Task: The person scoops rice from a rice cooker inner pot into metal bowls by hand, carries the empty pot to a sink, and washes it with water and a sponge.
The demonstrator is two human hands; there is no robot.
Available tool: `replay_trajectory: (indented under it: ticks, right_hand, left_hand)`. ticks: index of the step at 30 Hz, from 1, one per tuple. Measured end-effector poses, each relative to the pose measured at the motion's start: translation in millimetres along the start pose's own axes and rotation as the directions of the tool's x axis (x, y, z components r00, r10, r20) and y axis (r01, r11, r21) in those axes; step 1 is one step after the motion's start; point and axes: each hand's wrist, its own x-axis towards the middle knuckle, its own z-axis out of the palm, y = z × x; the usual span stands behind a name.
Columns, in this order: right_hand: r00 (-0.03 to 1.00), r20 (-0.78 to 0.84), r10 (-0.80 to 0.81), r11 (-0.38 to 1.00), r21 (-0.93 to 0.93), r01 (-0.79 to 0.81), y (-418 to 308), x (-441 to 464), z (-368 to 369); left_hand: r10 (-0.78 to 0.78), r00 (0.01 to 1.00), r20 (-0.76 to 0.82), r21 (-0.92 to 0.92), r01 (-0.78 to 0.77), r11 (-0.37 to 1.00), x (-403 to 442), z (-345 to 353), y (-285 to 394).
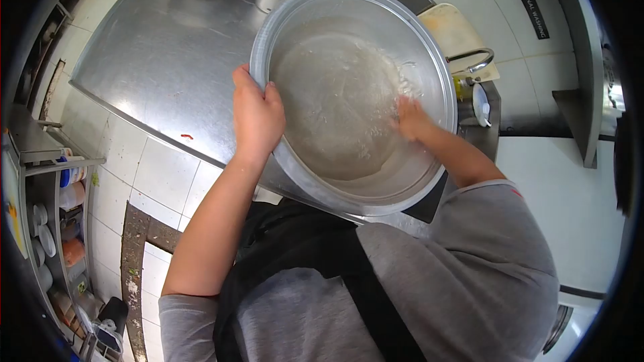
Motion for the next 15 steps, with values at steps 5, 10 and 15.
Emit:
replay_trajectory:
  ticks: [5, 10, 15]
  right_hand:
    - [0.810, 0.440, -0.387, 0.896, 0.387, 0.217, -111.9, -100.6, -54.1]
    - [0.892, 0.014, -0.451, 0.426, 0.882, 0.201, -192.0, -80.7, -142.5]
    - [0.596, -0.606, -0.526, 0.650, 0.166, 0.742, -153.9, -41.6, -88.0]
  left_hand:
    - [0.012, 0.999, -0.033, -0.027, -0.013, 1.000, 0.6, 3.5, -4.9]
    - [0.032, 0.999, -0.013, -0.076, -0.033, 0.997, 1.8, 1.8, -4.2]
    - [0.071, 0.997, -0.022, 0.021, -0.071, 0.997, 2.4, 0.6, -8.0]
